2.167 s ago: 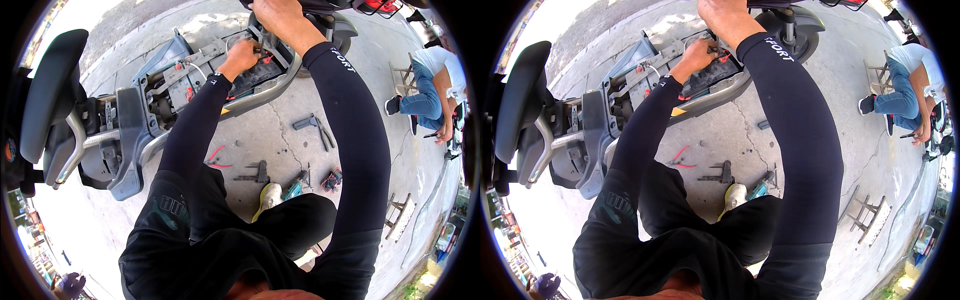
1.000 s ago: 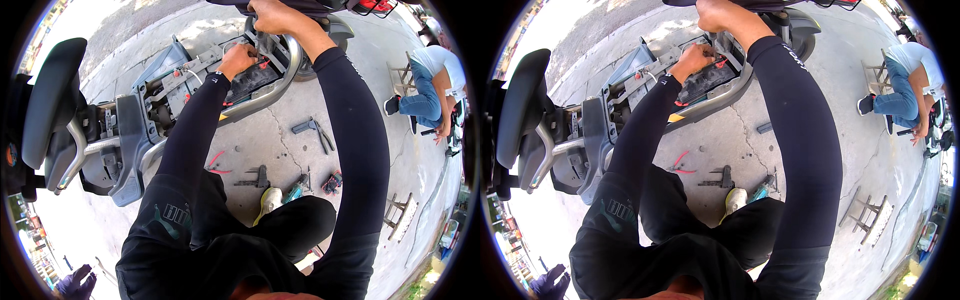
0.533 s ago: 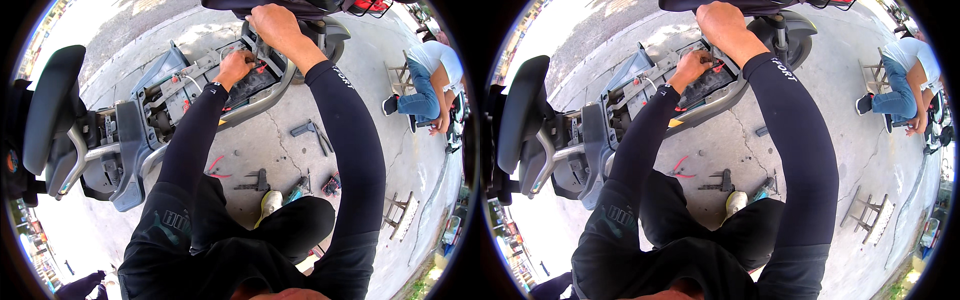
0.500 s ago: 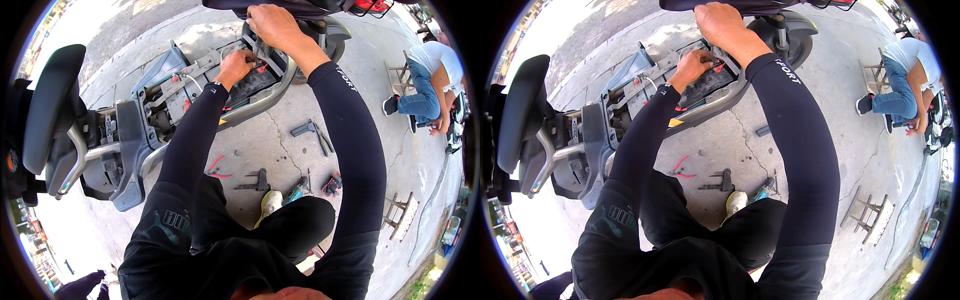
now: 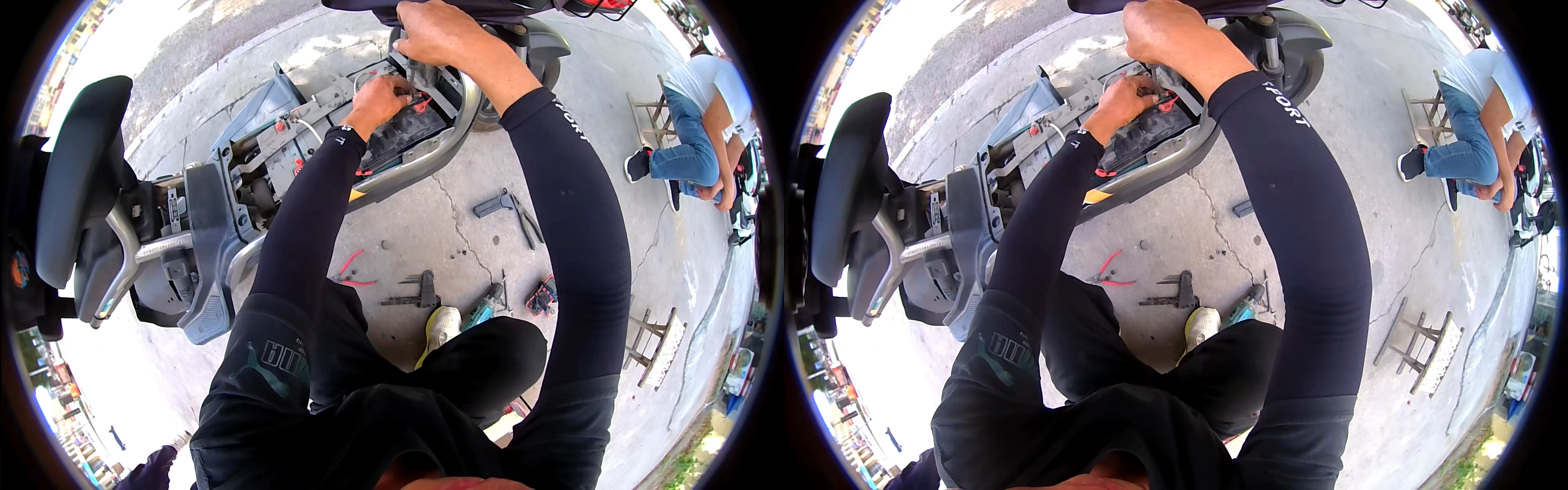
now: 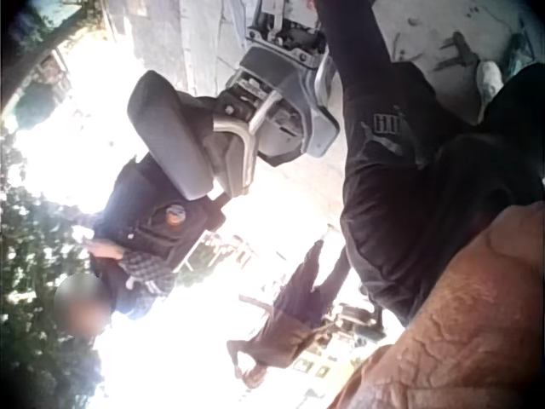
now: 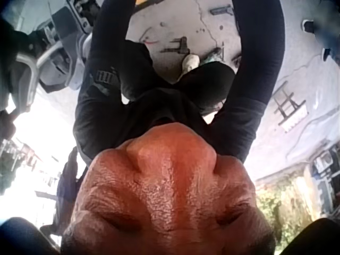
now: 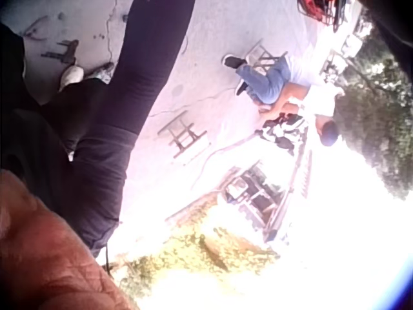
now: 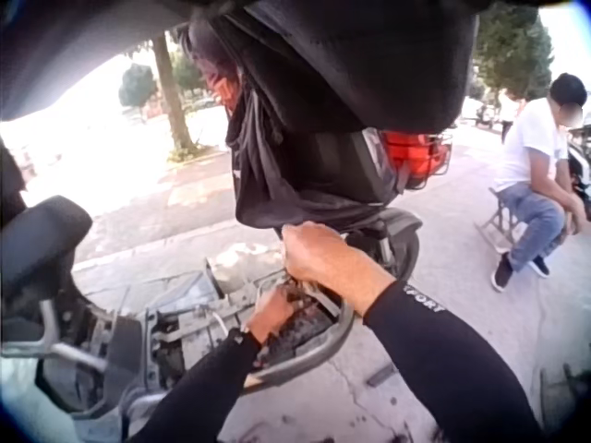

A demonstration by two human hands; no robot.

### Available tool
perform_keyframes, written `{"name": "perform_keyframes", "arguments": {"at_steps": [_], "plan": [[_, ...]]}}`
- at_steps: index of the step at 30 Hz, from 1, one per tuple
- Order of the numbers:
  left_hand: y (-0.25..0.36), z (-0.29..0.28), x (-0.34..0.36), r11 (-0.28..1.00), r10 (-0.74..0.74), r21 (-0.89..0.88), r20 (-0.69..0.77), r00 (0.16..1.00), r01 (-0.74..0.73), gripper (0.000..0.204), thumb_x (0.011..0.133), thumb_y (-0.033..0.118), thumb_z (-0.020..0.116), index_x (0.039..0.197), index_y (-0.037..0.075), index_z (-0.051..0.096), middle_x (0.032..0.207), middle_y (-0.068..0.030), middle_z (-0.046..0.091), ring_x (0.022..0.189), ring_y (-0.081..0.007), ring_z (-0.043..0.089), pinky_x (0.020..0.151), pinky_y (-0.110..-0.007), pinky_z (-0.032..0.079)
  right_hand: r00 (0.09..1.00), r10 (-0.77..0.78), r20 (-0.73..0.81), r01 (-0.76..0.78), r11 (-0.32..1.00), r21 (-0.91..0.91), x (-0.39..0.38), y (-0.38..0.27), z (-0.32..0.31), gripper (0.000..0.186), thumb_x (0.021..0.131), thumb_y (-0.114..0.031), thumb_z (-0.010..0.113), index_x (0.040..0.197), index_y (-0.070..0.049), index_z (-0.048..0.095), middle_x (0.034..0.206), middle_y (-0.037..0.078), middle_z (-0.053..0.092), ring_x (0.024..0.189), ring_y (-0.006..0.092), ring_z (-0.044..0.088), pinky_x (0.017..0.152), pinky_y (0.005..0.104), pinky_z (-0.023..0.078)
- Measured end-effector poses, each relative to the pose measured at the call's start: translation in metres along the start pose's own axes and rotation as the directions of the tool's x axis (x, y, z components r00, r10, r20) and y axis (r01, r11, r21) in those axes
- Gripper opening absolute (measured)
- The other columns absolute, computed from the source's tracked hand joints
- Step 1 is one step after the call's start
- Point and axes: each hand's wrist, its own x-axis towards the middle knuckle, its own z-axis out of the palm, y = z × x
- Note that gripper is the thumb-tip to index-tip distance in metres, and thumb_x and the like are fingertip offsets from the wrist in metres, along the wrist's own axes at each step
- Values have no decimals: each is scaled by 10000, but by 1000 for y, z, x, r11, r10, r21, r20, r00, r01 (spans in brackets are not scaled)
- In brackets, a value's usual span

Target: The person uses a cordless drill to remove and install screws on a scooter's battery compartment. They handle the battery, connect wires, and use a multimeter to test the electrical connections. The person also uses pliers and a screwdriver to adjust components within the compartment.

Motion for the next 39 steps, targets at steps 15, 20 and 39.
{"name": "perform_keyframes", "arguments": {"at_steps": [15,20,39], "plan": [[5,-2,9,977,185,121,-76,980,-175,215,852,286,750,1042,206,809,940,-92,772,894,-295,734,795,-411,565,401,916,-17,-232,120,965,-367,69,73,344,997,-203,693,1207,50,594,1024,126,701,891,180,712,802,296,579],[10,2,5,961,233,167,-56,971,-221,220,859,268,752,1040,152,803,949,-105,775,897,-300,739,812,-413,567,85,875,477,-101,-469,878,-507,38,229,366,1000,-213,690,1236,27,545,1047,128,691,862,222,713,766,310,596],[-7,-14,23,999,30,22,37,999,-31,284,886,238,771,1050,6,768,859,-101,763,791,-200,715,754,-344,556,517,840,167,-830,444,339,-495,11,326,423,823,-139,777,1191,-37,595,1105,212,680,1035,413,655,885,486,528]]}}
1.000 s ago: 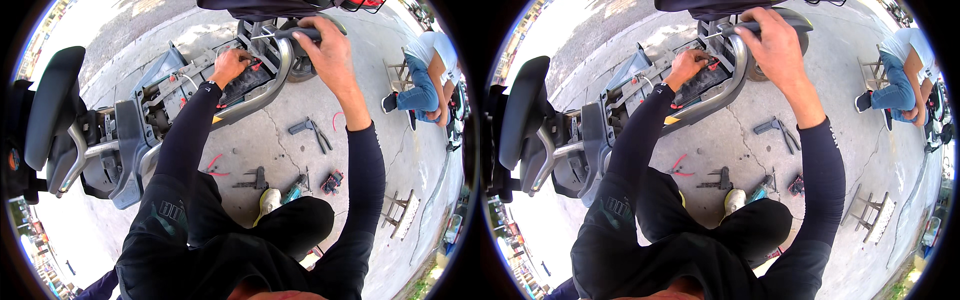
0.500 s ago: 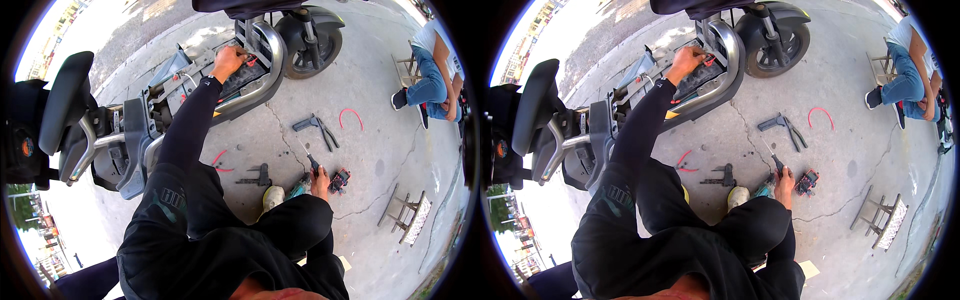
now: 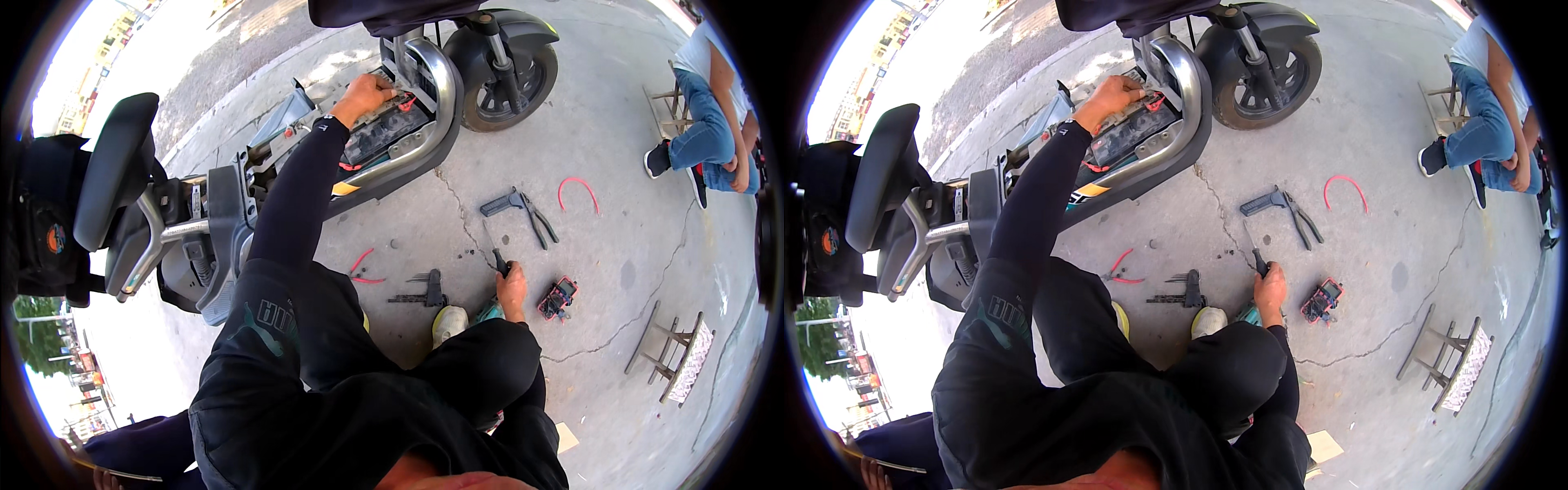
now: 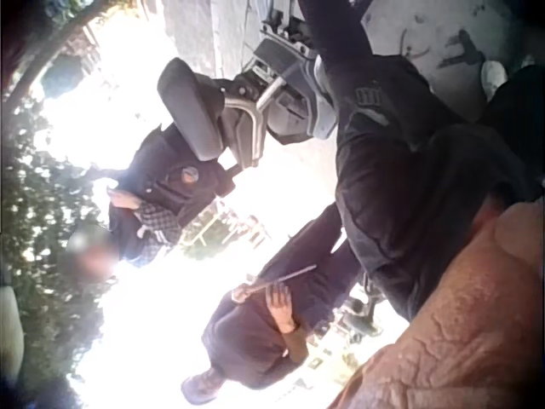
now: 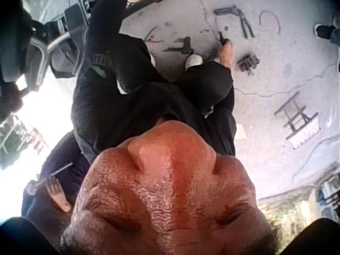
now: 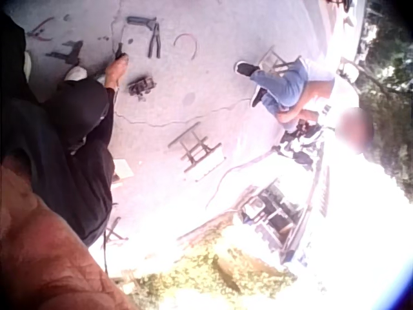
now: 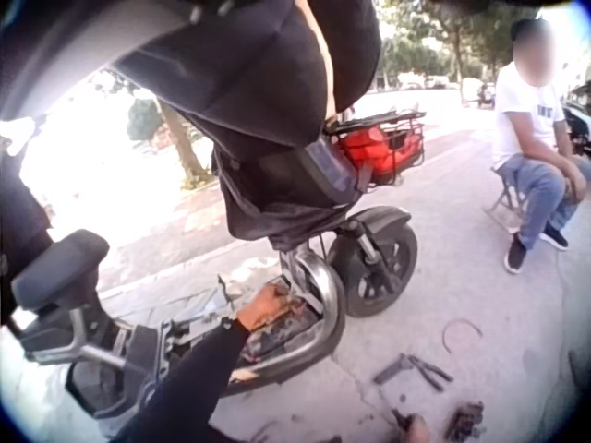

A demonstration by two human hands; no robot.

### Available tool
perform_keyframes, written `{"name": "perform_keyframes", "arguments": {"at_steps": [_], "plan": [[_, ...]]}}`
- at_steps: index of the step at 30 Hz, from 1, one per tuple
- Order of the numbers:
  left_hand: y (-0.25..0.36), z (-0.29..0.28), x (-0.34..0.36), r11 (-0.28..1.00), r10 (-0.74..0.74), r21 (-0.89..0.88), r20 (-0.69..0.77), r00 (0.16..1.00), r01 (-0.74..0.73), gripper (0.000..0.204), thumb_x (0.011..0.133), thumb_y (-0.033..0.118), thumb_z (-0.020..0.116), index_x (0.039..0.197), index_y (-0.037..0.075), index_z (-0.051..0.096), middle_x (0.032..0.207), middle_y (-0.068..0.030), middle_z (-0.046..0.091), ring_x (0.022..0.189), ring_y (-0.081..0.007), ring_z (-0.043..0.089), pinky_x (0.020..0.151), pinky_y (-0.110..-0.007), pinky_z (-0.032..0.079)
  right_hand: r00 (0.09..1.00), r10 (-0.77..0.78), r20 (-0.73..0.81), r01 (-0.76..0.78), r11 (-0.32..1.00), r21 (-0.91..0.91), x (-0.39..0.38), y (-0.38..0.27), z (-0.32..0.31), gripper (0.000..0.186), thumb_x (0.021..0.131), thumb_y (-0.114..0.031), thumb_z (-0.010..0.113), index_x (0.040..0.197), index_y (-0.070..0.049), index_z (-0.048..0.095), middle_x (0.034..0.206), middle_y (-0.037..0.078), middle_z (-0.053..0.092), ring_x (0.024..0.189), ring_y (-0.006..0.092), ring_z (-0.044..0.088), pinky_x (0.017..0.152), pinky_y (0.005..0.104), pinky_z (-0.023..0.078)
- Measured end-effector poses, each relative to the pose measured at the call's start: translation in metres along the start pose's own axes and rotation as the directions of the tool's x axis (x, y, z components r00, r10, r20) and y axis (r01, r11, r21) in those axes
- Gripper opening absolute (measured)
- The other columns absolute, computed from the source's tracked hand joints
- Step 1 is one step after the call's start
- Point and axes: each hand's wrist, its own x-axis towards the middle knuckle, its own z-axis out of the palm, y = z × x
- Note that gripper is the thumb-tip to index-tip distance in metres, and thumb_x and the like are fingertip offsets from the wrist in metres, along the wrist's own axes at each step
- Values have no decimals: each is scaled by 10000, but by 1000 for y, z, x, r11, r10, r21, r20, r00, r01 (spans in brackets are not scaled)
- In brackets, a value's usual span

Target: The person uses a cordless drill to remove and install screws on a scooter's battery compartment. They handle the battery, connect wires, and use a multimeter to test the electrical connections. The person also uses pliers and a screwdriver to adjust components within the compartment.

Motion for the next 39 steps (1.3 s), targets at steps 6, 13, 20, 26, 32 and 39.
{"name": "perform_keyframes", "arguments": {"at_steps": [6,13,20,26,32,39], "plan": [[38,-20,-52,973,49,-200,-300,953,-112,316,968,211,694,1122,-64,671,928,-97,719,790,-148,630,714,-313,524,992,-104,-78,92,986,-139,2,19,10,479,852,-156,751,1266,-3,565,1163,201,666,1049,395,660,901,471,537],[120,134,-245,913,338,-236,-19,941,-333,177,896,142,703,1039,47,661,947,-117,678,879,-304,687,762,-429,552,725,-51,687,-685,58,726,14,-53,-42,531,1054,-427,538,1334,23,549,1212,172,680,1089,281,671,938,389,539],[110,233,-305,907,420,-111,158,894,-407,228,860,153,707,1059,49,667,1045,-65,635,1044,-269,632,823,-424,558,698,-26,716,-704,156,693,19,-34,17,394,1069,-396,506,1064,-38,670,1025,65,717,911,211,677,856,368,556],[87,66,-264,928,349,157,-46,936,-338,209,892,163,704,1075,68,676,1090,-57,645,1050,-268,628,852,-402,543,952,7,306,-64,983,175,18,19,27,380,980,-314,629,1082,45,700,947,168,750,861,315,714,818,405,564],[28,-17,-203,858,339,477,-247,908,-191,258,925,242,701,1099,54,678,1053,-95,664,1029,-304,640,844,-430,521,938,-270,218,241,959,148,64,-86,-32,373,976,-271,639,1175,42,674,1056,253,730,986,373,723,865,421,558],[29,-20,-192,900,51,437,-120,991,7,291,932,341,702,1023,65,721,846,-104,683,904,-314,678,828,-441,498,532,-824,-196,835,548,-38,126,-354,-139,254,964,-84,622,1193,20,654,1152,184,702,1023,358,691,841,415,564]]}}
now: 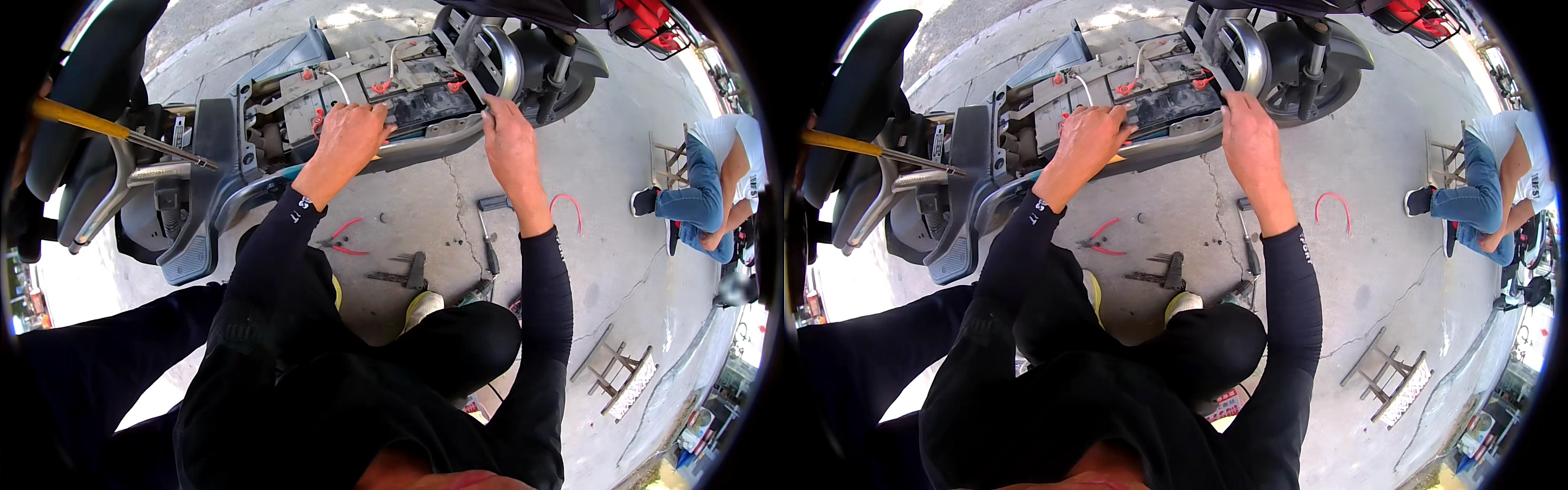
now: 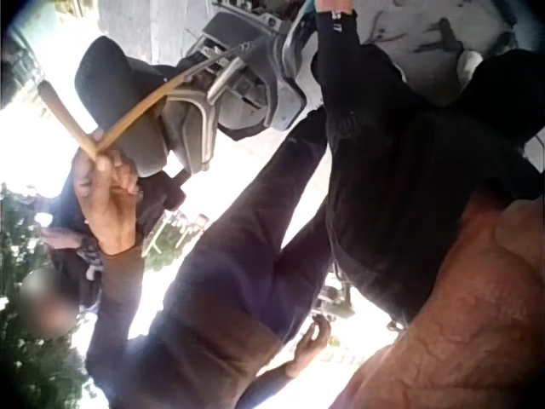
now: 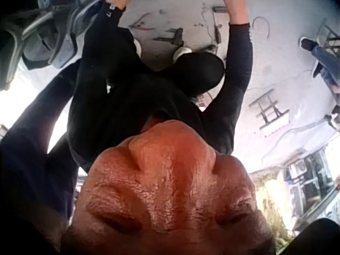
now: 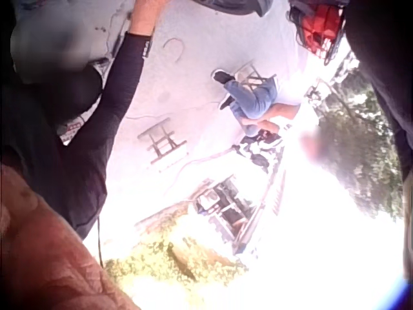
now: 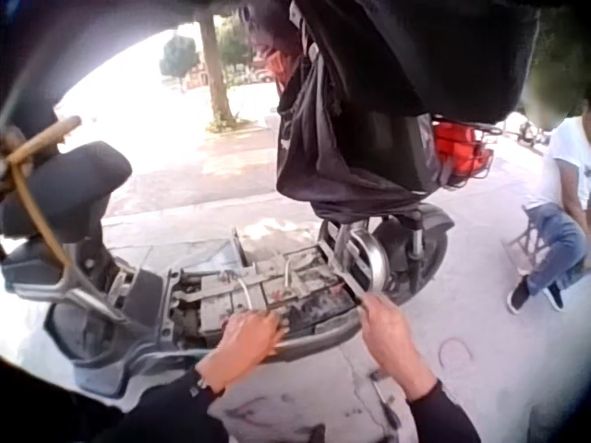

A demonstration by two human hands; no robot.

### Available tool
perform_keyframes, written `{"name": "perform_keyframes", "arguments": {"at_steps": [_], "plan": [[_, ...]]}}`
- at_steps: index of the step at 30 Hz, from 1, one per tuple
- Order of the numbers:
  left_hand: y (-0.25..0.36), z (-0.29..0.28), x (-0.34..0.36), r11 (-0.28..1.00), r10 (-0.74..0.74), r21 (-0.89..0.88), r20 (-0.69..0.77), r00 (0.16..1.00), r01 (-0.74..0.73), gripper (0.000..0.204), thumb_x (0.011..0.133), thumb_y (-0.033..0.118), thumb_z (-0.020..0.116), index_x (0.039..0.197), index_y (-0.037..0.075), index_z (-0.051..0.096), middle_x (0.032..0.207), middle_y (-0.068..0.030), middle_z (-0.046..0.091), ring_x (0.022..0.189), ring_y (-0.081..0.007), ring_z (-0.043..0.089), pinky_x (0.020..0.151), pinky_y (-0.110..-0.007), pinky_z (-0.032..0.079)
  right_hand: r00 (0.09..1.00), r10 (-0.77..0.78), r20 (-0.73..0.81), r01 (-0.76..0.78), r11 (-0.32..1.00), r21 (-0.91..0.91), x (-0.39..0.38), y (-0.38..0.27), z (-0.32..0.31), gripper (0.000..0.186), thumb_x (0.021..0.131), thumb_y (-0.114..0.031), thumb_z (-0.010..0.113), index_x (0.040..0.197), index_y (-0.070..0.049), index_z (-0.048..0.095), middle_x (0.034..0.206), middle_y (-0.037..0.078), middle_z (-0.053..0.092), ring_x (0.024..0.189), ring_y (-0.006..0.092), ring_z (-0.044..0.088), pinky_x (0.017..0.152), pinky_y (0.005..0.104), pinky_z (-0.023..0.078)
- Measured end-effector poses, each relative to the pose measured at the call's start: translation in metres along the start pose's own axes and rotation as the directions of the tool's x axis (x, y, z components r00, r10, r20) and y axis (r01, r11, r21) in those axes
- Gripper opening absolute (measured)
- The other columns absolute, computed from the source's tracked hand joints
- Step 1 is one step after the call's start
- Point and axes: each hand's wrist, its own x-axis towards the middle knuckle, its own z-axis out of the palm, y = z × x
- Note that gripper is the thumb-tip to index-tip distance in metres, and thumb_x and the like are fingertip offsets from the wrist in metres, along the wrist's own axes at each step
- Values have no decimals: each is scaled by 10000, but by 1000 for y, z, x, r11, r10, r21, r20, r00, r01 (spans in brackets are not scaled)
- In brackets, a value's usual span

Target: The person uses a cordless drill to remove and install screws on a scooter's battery compartment. They handle the battery, connect wires, and use a multimeter to test the electrical connections. The person also uses pliers and a screwdriver to adjust components within the compartment.

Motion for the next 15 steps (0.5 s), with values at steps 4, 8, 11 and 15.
{"name": "perform_keyframes", "arguments": {"at_steps": [4,8,11,15], "plan": [[-10,-1,-4,999,41,-28,-126,991,-45,351,880,390,752,1014,66,737,879,-97,683,884,-293,666,792,-426,474,937,-240,253,317,891,-325,79,15,47,178,893,-58,628,1057,7,651,1055,181,690,986,358,697,805,444,586],[-2,-7,0,984,176,60,-251,952,-166,422,831,437,785,1015,60,741,967,-64,673,943,-247,623,825,-413,437,870,-63,490,320,826,-463,107,44,85,189,862,-45,624,1039,13,658,986,181,697,895,354,725,754,444,602],[-8,2,5,984,175,63,-243,954,-164,471,813,460,798,1010,37,732,980,-61,671,997,-245,613,926,-439,423,787,-254,563,541,724,-429,115,47,84,201,841,-73,652,1026,5,668,969,181,703,841,355,734,734,450,605],[-8,17,8,989,138,94,-244,960,-118,553,801,471,808,1049,-14,711,1026,-112,669,1026,-272,615,1015,-482,400,783,-239,575,500,791,-353,113,41,77,244,783,-88,761,975,-12,633,1005,147,642,943,330,696,786,423,597]]}}
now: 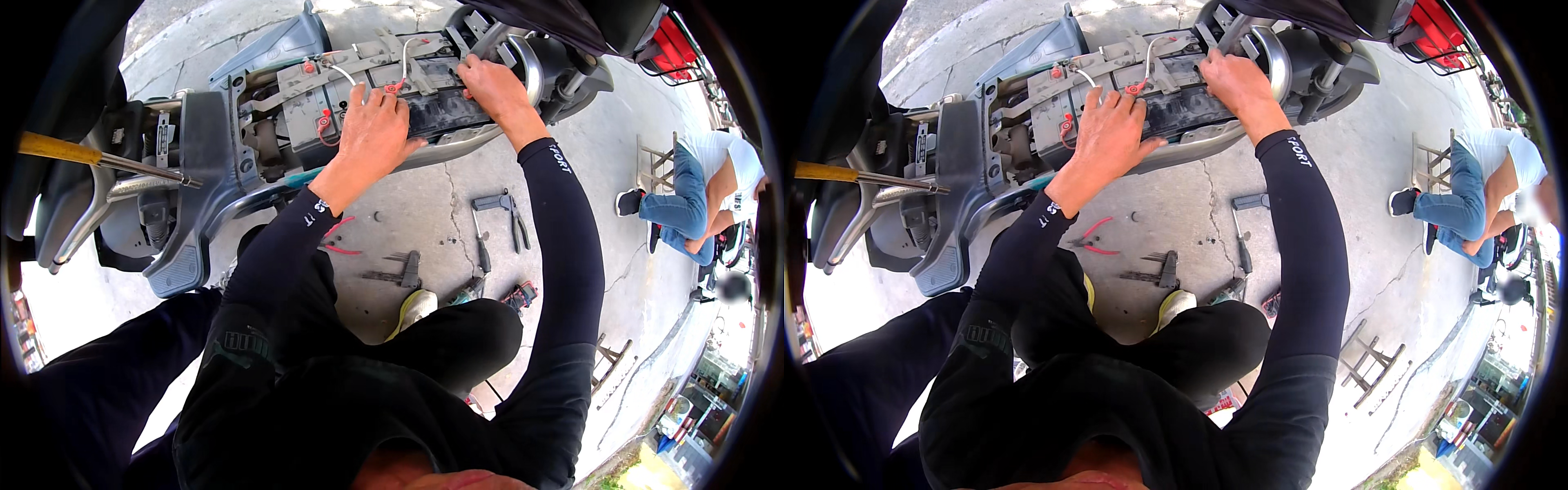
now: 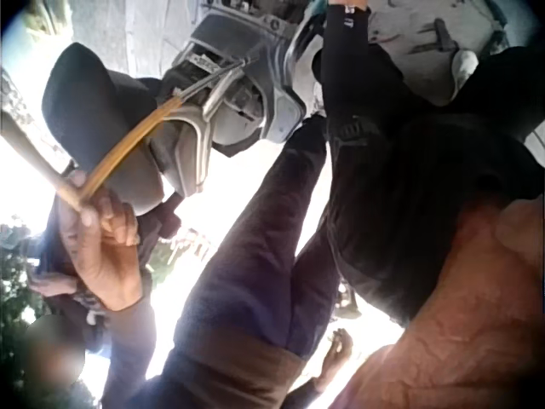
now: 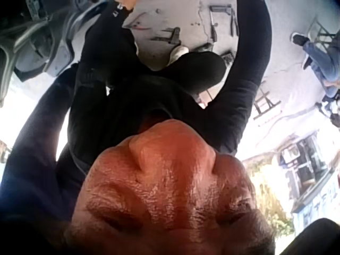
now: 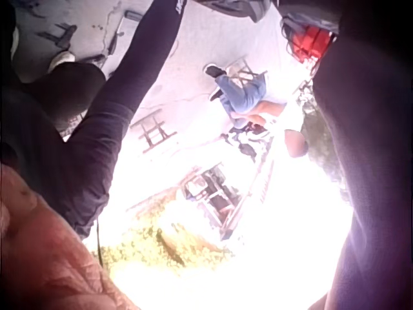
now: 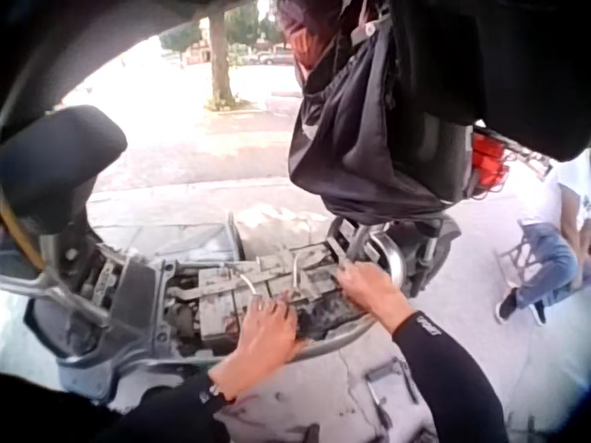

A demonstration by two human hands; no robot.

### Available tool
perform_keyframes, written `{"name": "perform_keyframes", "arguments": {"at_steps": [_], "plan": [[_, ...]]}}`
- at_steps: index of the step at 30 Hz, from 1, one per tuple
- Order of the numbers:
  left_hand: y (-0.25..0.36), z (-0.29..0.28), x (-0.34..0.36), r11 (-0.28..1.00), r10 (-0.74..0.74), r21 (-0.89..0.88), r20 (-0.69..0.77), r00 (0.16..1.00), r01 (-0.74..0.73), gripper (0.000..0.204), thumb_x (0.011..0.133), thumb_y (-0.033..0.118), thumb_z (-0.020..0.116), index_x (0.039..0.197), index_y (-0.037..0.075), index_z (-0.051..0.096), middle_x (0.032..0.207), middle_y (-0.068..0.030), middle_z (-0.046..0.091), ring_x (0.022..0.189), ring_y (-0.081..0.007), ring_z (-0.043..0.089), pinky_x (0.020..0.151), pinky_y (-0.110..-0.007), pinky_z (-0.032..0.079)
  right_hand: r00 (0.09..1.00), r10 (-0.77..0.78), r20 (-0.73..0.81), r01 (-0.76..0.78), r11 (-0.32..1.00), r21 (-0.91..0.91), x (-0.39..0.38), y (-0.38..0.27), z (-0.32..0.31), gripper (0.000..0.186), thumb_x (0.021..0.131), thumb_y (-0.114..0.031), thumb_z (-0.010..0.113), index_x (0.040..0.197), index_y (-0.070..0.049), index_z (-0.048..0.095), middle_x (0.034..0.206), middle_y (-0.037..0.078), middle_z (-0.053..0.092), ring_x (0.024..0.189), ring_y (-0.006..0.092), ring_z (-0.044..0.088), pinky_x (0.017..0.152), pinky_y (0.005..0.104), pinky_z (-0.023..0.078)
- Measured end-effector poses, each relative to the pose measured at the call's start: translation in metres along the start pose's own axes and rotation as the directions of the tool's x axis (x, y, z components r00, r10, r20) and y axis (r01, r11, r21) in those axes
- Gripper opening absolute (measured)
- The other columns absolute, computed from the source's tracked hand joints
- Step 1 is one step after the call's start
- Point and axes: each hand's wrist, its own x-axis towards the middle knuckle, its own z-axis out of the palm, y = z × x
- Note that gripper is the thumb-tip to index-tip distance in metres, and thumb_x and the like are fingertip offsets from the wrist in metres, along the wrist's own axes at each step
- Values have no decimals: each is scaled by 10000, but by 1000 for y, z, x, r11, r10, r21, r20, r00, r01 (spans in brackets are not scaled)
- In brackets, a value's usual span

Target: The person uses a cordless drill to remove and install screws on a scooter's battery compartment. They handle the battery, connect wires, and use a multimeter to test the electrical connections. The person also uses pliers and a screwdriver to adjust components within the compartment.

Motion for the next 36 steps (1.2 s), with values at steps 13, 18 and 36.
{"name": "perform_keyframes", "arguments": {"at_steps": [13,18,36], "plan": [[7,9,16,967,-169,-171,119,978,187,728,707,505,868,1089,-82,669,1116,-193,617,1097,-338,565,956,-465,406,883,451,-125,-377,844,382,-11,-25,-9,190,972,-129,597,1106,5,572,1095,179,690,859,375,701,783,428,581],[6,11,17,960,-162,-213,104,981,181,725,707,511,869,1089,-74,673,1130,-181,617,1111,-324,557,936,-446,414,703,710,-41,-435,474,765,-12,-26,-4,192,1036,-112,529,1167,9,599,1127,222,699,761,403,709,785,448,568],[6,19,14,957,-139,-246,62,988,150,690,707,480,868,1081,-62,662,1162,-183,609,1123,-330,556,929,-455,442,670,739,75,-336,211,918,-13,-32,16,193,1025,-141,591,1145,3,549,970,158,687,812,290,693,775,409,561]]}}
